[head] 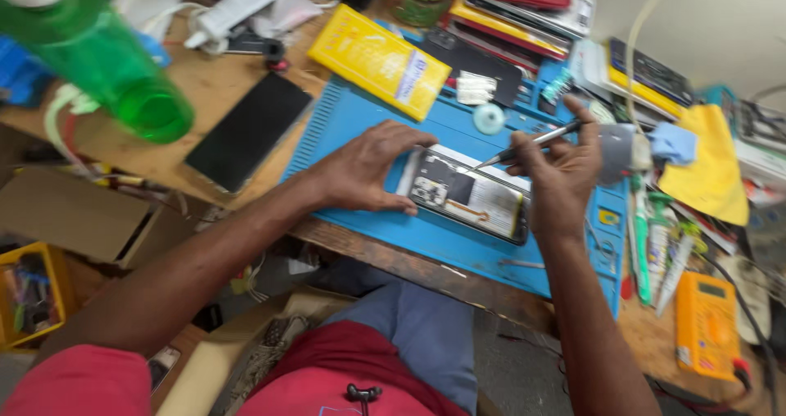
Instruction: The person applies adhesive to a disassembled smartphone, places a metal shielding plate over the battery, and uses a pen-like tool to press and adjust internal components. The phone remains open on the workbench throughout the clip.
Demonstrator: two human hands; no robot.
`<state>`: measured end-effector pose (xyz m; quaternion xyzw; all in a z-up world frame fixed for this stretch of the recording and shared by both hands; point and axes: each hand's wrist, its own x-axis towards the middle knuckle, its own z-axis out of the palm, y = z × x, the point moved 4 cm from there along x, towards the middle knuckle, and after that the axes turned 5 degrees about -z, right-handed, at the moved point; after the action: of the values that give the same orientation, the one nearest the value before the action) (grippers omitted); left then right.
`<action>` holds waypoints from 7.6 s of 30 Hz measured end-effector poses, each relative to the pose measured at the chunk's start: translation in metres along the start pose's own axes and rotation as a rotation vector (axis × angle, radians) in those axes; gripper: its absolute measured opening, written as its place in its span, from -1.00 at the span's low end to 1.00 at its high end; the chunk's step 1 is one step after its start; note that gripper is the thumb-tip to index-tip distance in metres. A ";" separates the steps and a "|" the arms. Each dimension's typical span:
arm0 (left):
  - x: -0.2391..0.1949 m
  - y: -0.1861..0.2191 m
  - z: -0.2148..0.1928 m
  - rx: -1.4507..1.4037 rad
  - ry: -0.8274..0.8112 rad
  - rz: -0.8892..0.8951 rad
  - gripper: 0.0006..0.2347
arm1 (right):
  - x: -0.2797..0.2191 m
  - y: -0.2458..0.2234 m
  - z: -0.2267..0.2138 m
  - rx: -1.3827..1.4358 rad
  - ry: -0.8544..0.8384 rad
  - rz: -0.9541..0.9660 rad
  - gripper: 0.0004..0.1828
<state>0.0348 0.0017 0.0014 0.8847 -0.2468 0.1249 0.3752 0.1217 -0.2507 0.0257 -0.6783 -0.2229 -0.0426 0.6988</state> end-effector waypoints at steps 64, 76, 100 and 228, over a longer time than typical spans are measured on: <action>0.001 -0.003 0.002 -0.048 -0.026 -0.088 -0.22 | 0.016 0.022 0.047 -0.176 0.010 -0.005 -0.29; -0.001 -0.004 0.002 -0.072 -0.015 -0.109 -0.10 | -0.008 -0.040 0.079 -0.709 -0.339 -0.634 -0.38; 0.006 0.012 -0.014 0.008 0.003 0.059 -0.59 | 0.027 -0.055 0.097 -0.688 -0.419 -0.491 -0.35; -0.001 0.012 0.003 0.115 -0.062 -0.051 -0.30 | 0.022 0.032 0.033 -0.127 0.033 0.188 -0.22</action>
<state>0.0283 -0.0075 0.0059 0.9141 -0.2281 0.1018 0.3192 0.1450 -0.2110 0.0035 -0.7383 -0.1435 -0.0022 0.6590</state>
